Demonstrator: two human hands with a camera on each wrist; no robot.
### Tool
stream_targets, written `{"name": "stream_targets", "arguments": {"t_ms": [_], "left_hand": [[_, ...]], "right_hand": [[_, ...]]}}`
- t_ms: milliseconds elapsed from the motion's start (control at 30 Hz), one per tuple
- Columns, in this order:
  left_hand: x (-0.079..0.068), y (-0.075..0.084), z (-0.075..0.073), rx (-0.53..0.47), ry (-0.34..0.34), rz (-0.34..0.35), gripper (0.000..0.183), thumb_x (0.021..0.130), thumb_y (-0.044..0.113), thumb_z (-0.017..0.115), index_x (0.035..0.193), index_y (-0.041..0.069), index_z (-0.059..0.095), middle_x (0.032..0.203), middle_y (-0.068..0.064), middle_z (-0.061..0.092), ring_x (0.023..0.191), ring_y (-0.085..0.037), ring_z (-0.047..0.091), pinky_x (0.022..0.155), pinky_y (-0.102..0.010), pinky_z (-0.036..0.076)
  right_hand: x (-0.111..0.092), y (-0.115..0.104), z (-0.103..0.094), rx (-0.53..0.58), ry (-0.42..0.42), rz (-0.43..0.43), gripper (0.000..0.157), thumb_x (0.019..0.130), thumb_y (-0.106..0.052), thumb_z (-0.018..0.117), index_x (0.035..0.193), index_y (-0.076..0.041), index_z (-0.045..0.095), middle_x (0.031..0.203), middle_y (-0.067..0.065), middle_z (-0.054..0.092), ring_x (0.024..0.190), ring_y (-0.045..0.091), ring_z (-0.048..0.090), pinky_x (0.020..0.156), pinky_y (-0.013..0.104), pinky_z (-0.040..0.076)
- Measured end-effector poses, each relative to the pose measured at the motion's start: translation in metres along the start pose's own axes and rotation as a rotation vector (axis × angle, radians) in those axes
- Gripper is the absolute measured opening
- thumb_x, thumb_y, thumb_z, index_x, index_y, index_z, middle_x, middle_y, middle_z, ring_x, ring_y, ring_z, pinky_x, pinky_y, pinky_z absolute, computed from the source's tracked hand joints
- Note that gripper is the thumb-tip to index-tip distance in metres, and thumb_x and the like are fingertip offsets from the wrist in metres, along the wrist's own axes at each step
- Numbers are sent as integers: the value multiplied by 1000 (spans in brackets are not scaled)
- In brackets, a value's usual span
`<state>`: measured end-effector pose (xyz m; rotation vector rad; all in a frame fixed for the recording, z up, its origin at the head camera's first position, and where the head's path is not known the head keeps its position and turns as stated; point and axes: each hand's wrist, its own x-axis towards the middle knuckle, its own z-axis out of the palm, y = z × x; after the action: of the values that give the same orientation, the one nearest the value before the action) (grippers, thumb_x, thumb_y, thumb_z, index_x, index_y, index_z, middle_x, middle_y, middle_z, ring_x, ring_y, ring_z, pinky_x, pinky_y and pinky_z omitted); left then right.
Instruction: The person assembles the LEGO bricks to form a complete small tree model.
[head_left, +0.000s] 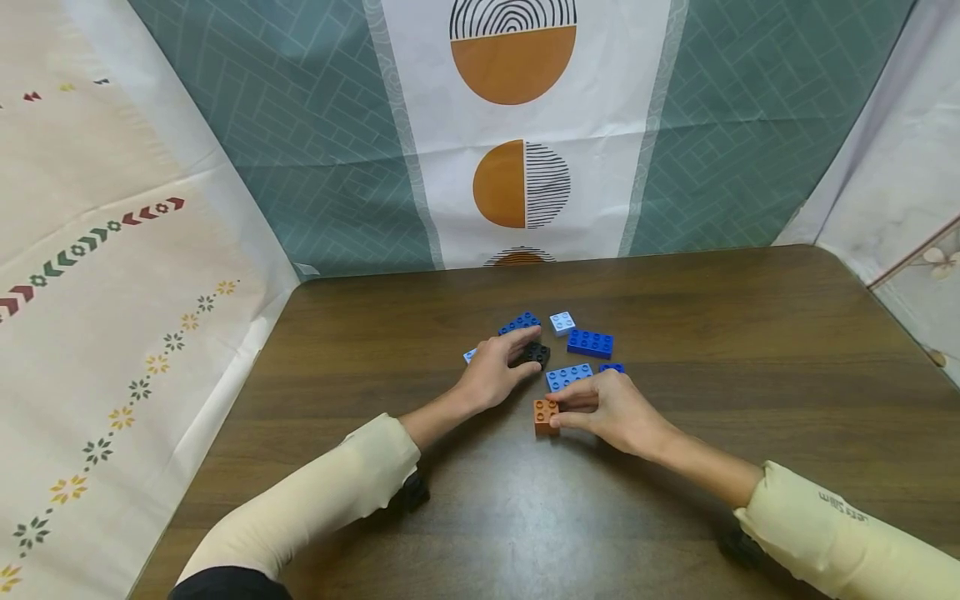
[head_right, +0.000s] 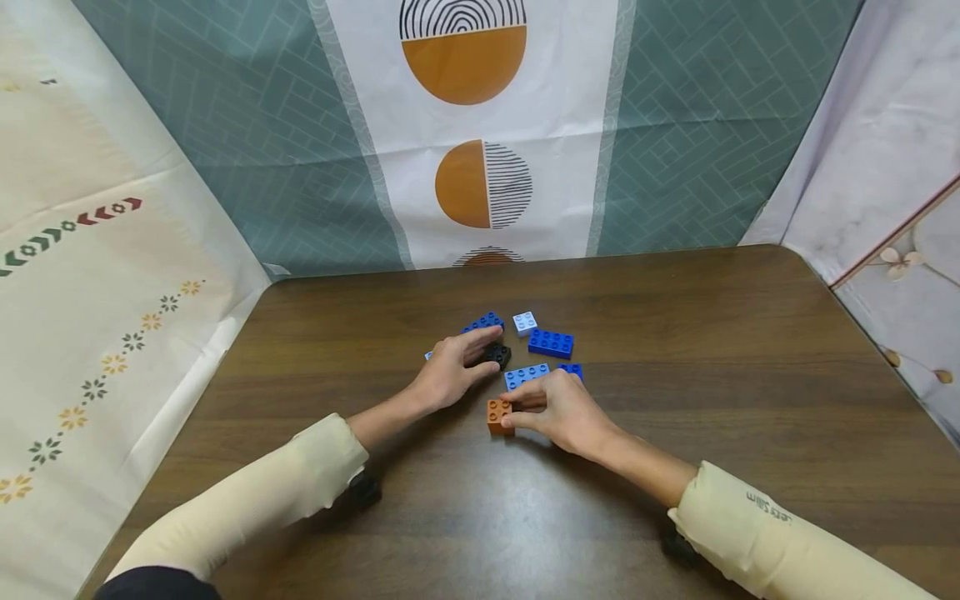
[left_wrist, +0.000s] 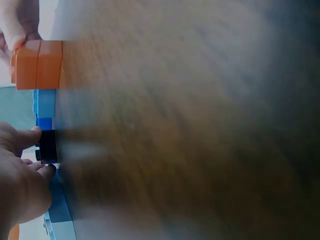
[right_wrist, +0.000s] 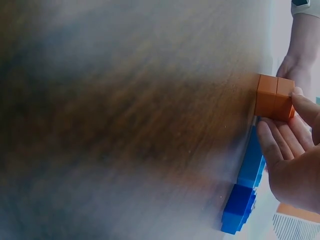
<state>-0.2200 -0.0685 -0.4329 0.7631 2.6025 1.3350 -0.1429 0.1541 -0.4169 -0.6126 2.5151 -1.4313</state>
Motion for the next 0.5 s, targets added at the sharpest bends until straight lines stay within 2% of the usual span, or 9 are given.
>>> {"name": "stream_targets", "arguments": {"t_ms": [500], "left_hand": [[2, -1, 2, 53, -1, 12, 50, 102, 1, 71, 150, -1, 56, 148, -14, 62, 136, -24, 60, 108, -32, 51]], "right_hand": [[1, 0, -1, 5, -4, 16, 30, 92, -16, 86, 118, -2, 80, 110, 9, 80, 104, 22, 77, 87, 35, 63]]}}
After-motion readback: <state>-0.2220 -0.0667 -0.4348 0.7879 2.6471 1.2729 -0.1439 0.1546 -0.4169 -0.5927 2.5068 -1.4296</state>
